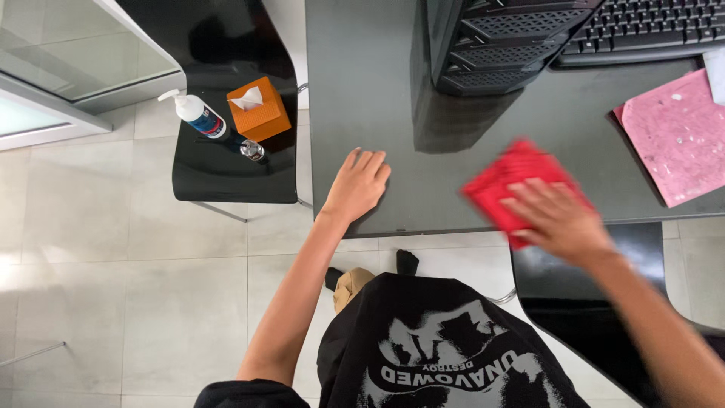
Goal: The person wipes a glass desk surface with a red cloth, rearranges a tissue box and a bottle of sanitizer, and continues wiping the desk around a computer tower, monitor, and keyboard.
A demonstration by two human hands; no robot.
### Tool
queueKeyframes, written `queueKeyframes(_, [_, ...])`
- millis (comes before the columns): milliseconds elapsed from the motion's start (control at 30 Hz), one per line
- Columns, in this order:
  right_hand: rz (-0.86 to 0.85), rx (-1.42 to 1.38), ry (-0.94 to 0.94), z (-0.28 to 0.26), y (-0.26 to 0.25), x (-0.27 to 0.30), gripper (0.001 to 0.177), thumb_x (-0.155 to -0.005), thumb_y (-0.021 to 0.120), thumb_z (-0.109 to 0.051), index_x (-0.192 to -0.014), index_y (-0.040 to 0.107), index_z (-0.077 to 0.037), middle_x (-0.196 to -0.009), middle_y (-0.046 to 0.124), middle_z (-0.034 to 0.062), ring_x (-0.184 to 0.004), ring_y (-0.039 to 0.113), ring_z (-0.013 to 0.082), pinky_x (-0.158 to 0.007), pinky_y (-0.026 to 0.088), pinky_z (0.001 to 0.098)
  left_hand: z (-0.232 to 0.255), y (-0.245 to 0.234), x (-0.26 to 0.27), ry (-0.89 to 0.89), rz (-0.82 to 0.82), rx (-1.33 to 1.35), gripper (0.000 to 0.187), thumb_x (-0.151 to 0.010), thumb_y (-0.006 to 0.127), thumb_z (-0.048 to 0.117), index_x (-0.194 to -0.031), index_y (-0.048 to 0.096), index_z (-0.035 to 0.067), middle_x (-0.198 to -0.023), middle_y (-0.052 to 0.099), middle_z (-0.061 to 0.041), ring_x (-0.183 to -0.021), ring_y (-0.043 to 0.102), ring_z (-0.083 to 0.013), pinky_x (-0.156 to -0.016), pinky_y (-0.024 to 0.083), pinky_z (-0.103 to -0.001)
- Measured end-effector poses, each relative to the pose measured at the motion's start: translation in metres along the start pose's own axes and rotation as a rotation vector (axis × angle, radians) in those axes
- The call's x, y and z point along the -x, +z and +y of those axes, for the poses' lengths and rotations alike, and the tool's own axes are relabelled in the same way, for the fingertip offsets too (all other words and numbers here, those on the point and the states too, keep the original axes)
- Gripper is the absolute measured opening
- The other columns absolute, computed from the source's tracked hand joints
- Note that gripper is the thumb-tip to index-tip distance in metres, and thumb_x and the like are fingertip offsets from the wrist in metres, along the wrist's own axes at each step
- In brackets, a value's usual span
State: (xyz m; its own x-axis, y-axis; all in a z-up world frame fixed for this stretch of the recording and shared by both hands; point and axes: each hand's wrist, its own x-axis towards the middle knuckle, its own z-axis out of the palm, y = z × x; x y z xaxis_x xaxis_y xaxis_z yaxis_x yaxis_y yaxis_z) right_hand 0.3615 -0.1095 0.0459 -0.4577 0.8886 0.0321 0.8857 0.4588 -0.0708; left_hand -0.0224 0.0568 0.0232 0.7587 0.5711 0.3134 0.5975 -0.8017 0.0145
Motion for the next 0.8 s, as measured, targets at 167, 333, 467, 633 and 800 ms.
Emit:
queueKeyframes(167, [-0.02, 0.041, -0.026, 0.02, -0.012, 0.006, 0.071, -0.094, 0.026, -0.061, -0.159, 0.014, -0.035, -0.168, 0.009, -0.002, -0.155, 0.007, 0.0189, -0.124, 0.007, 0.0445, 0.001, -0.004, 0.001, 0.022, 0.084, -0.016, 0.016, -0.088, 0.069, 0.014, -0.101, 0.068, 0.005, -0.126, 0.063, -0.011, -0.117, 0.06, -0.0248, -0.113, 0.042, -0.05])
queueKeyframes(333, [0.015, 0.066, -0.292, -0.071, 0.017, -0.103, 0.076, -0.094, 0.023, -0.068, -0.159, 0.011, -0.031, -0.165, 0.01, 0.0057, -0.154, 0.009, 0.0276, -0.122, 0.008, 0.0518, -0.007, -0.012, 0.009, -0.025, 0.094, -0.034, 0.012, -0.089, 0.069, 0.013, -0.098, 0.068, 0.006, -0.126, 0.063, -0.011, -0.115, 0.059, -0.0253, -0.114, 0.041, -0.051])
queueKeyframes(467, [-0.322, 0.001, -0.221, -0.185, 0.028, -0.196, 0.068, -0.101, 0.031, -0.066, -0.16, 0.022, -0.033, -0.166, 0.02, 0.0056, -0.156, 0.011, 0.0274, -0.126, 0.002, 0.0492, -0.016, -0.023, 0.01, -0.067, 0.103, -0.067, 0.013, -0.086, 0.069, 0.013, -0.097, 0.068, 0.006, -0.124, 0.063, -0.011, -0.116, 0.058, -0.0257, -0.116, 0.039, -0.052])
queueKeyframes(633, [-0.464, 0.037, -0.237, -0.21, 0.016, -0.225, 0.064, -0.107, 0.03, -0.065, -0.162, 0.032, -0.032, -0.171, 0.028, -0.0005, -0.163, 0.016, 0.0213, -0.135, 0.003, 0.0463, -0.025, -0.031, 0.021, -0.215, 0.047, -0.011, 0.012, -0.087, 0.068, 0.014, -0.096, 0.067, 0.006, -0.121, 0.063, -0.011, -0.113, 0.059, -0.0266, -0.115, 0.039, -0.052])
queueKeyframes(800, [-0.059, 0.062, -0.085, -0.118, 0.024, -0.135, 0.073, -0.098, 0.03, -0.064, -0.163, 0.015, -0.034, -0.173, 0.007, 0.0005, -0.158, 0.009, 0.0245, -0.127, 0.008, 0.0467, -0.032, -0.007, 0.051, -0.937, 0.469, 0.537, 0.025, -0.103, 0.058, 0.02, -0.123, 0.065, 0.007, -0.128, 0.064, -0.012, -0.124, 0.059, -0.0329, -0.106, 0.048, -0.045])
